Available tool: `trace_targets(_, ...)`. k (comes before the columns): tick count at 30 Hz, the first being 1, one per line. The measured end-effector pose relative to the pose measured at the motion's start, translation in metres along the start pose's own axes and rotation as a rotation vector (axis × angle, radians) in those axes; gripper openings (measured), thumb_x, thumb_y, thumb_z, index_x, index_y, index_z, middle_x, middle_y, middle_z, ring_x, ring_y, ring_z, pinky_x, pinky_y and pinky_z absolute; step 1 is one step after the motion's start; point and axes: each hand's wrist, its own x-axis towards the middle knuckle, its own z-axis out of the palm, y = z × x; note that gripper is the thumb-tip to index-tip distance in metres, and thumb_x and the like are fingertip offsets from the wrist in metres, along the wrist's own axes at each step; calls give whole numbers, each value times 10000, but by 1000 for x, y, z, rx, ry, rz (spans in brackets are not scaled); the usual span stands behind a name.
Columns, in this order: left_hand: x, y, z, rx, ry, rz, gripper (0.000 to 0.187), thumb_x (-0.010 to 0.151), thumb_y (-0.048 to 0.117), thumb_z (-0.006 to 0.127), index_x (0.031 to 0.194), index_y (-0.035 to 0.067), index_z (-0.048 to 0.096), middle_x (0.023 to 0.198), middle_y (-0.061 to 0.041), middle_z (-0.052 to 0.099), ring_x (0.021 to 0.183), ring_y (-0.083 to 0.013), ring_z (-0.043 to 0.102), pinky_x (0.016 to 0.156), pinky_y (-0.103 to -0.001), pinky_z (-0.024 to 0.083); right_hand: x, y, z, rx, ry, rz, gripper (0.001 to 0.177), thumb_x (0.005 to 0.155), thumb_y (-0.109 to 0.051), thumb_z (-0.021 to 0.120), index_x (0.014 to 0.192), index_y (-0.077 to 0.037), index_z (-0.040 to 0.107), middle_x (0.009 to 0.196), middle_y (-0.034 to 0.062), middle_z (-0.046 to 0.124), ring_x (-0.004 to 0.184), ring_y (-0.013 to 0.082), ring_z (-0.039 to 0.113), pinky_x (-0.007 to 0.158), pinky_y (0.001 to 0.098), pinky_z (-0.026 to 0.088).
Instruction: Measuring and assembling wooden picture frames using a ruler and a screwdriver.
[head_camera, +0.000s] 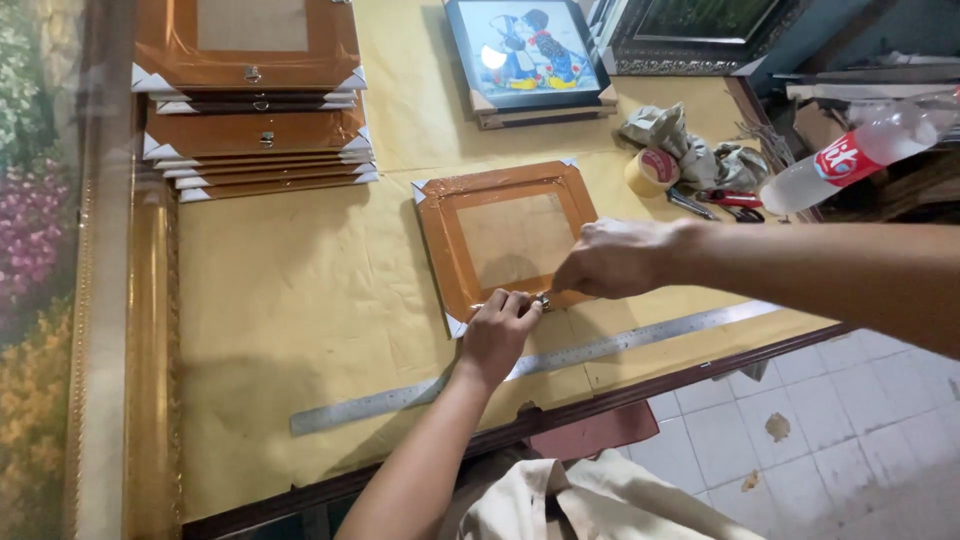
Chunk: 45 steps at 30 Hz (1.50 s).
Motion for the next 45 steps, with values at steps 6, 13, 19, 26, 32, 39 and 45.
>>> trace_targets(6, -7, 0, 18, -41, -14, -33, 204, 724, 72, 619, 888, 188, 583, 776, -26, 517, 777, -188, 539, 610, -267, 511, 30, 1, 12, 404, -19, 713, 307, 780, -334, 574, 1085, -308, 593, 842, -78, 690, 947, 145, 618, 835, 356, 474)
trace_targets(13, -3, 0, 5, -107, -37, -61, 196, 737, 66, 607, 894, 178, 574, 806, -31, 517, 794, -194, 540, 604, -274, 515, -4, -14, -13, -59, -86, 192, 496, 745, -124, 616, 1199, -168, 421, 888, 168, 635, 851, 386, 625, 789, 524, 498)
trace_targets(19, -3, -1, 7, -135, -45, -66, 158, 761, 90, 582, 900, 163, 571, 810, -40, 509, 789, -204, 533, 595, -280, 507, 2, 28, 37, -206, 94, -303, 255, 786, -154, 435, 910, -277, 621, 646, 17, 570, 516, 226, 570, 453, 340, 494)
trace_targets(26, -1, -3, 14, -102, -10, -61, 148, 762, 78, 581, 881, 166, 582, 800, -44, 510, 769, -200, 528, 593, -258, 490, 3, -24, 15, 794, 213, 671, 204, 775, -151, 548, 928, -139, 683, 700, 96, 588, 651, 211, 526, 496, 306, 418)
trace_targets(32, -5, -1, 14, -104, 23, -64, 147, 753, 66, 604, 858, 166, 586, 770, -39, 501, 745, -190, 525, 553, -247, 470, -1, -7, -5, 541, 15, 671, 427, 764, -228, 607, 1179, -235, 503, 816, 136, 605, 658, 221, 480, 532, 321, 370)
trace_targets(39, 4, -2, -7, -171, -123, -102, 166, 750, 49, 625, 878, 151, 594, 790, -43, 499, 765, -194, 528, 537, -263, 484, -1, 42, 39, -438, 189, -427, 167, 838, -161, 389, 869, -200, 548, 513, 27, 519, 434, 197, 547, 402, 305, 453)
trace_targets(45, 4, -1, -5, -139, -113, -93, 166, 743, 58, 627, 872, 157, 593, 787, -37, 487, 766, -187, 527, 527, -240, 478, 14, -21, 13, 487, 132, 647, 235, 802, -204, 541, 979, -254, 688, 864, 70, 685, 832, 258, 652, 630, 349, 527)
